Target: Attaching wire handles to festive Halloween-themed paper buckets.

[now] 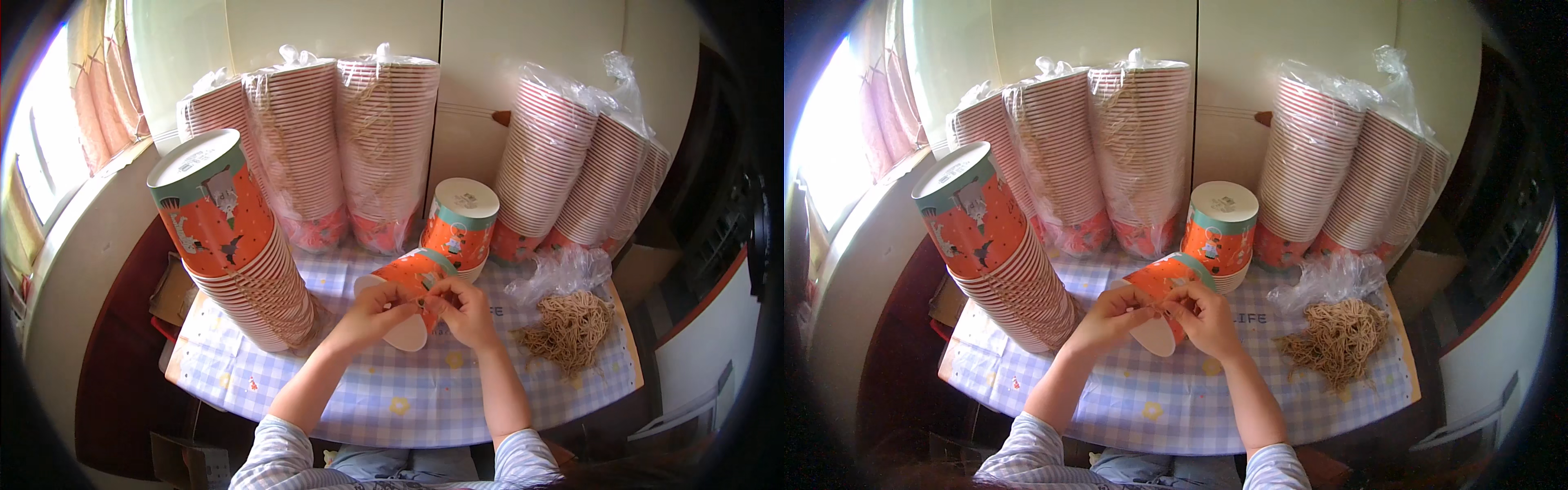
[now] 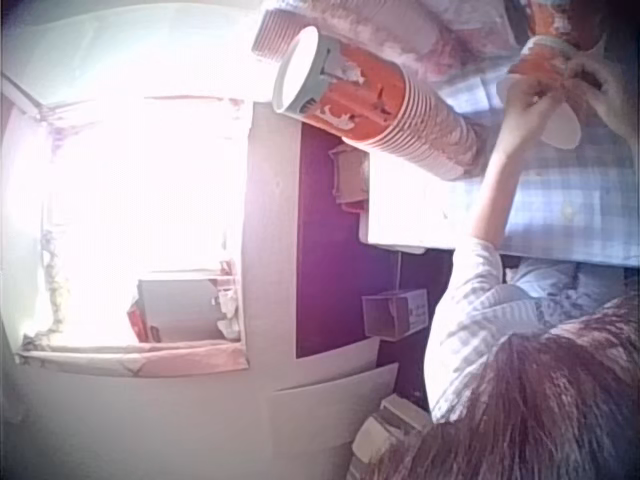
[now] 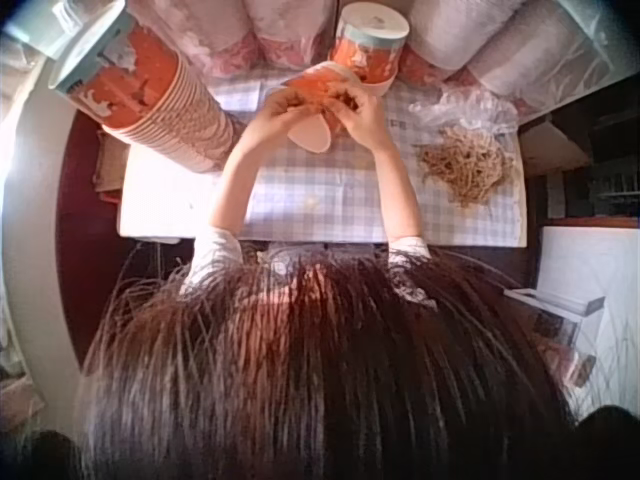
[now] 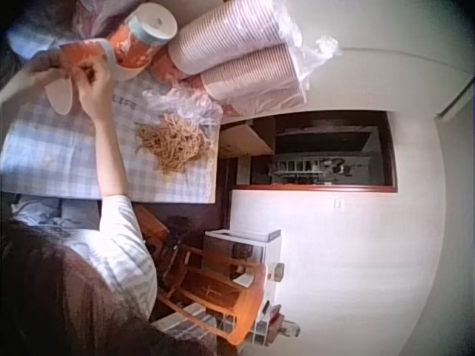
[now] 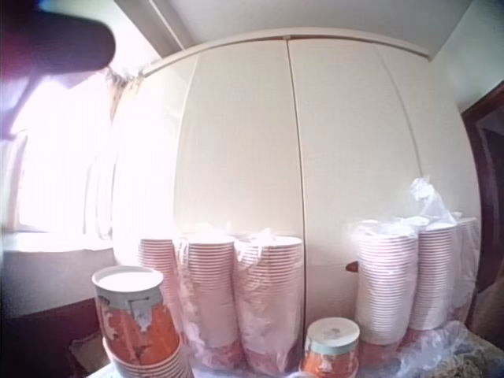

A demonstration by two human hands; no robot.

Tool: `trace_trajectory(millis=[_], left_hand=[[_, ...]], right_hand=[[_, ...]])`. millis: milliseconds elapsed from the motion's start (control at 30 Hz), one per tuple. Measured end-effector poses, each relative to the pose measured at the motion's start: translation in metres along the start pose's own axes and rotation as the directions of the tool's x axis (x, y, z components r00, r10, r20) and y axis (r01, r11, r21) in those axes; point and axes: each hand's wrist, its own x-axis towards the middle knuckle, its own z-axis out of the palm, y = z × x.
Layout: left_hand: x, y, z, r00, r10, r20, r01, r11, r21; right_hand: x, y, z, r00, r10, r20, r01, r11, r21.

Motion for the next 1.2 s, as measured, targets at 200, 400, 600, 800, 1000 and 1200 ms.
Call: trace_trajectory(millis=[200, 400, 600, 800, 1000, 1200], left_hand=[[-0.003, 0.007, -0.004, 0.999, 0.023, -0.023, -0.023, 1.0, -0.013], [-0.002, 0.006, -0.004, 0.992, 0.074, -0.103, -0.068, 0.996, 0.063], [-0.003, 0.009, -0.006, 0.983, 0.072, -0.167, -0.061, 0.996, 0.068], [-0.002, 0.009, -0.01, 0.972, 0.095, -0.216, -0.099, 0.995, -0.011], [-0.002, 0.01, -0.011, 0.96, 0.134, -0.245, -0.16, 0.983, -0.089], [0.0, 0.009, -0.013, 0.963, 0.123, -0.238, -0.151, 0.983, -0.105]], right_hand=[[-0.001, 0.008, -0.001, 0.995, 0.097, 0.021, -0.098, 0.994, 0.055], [-0.001, 0.008, 0.001, 0.984, 0.156, 0.083, -0.158, 0.987, 0.015], [0.0, 0.005, 0.003, 0.974, 0.2, 0.103, -0.201, 0.98, -0.002], [0.0, 0.013, 0.003, 0.974, 0.207, 0.091, -0.208, 0.978, 0.001], [0.001, 0.01, 0.004, 0.967, 0.239, 0.084, -0.233, 0.97, -0.073], [0.001, 0.019, 0.005, 0.97, 0.234, 0.065, -0.221, 0.962, -0.158]])
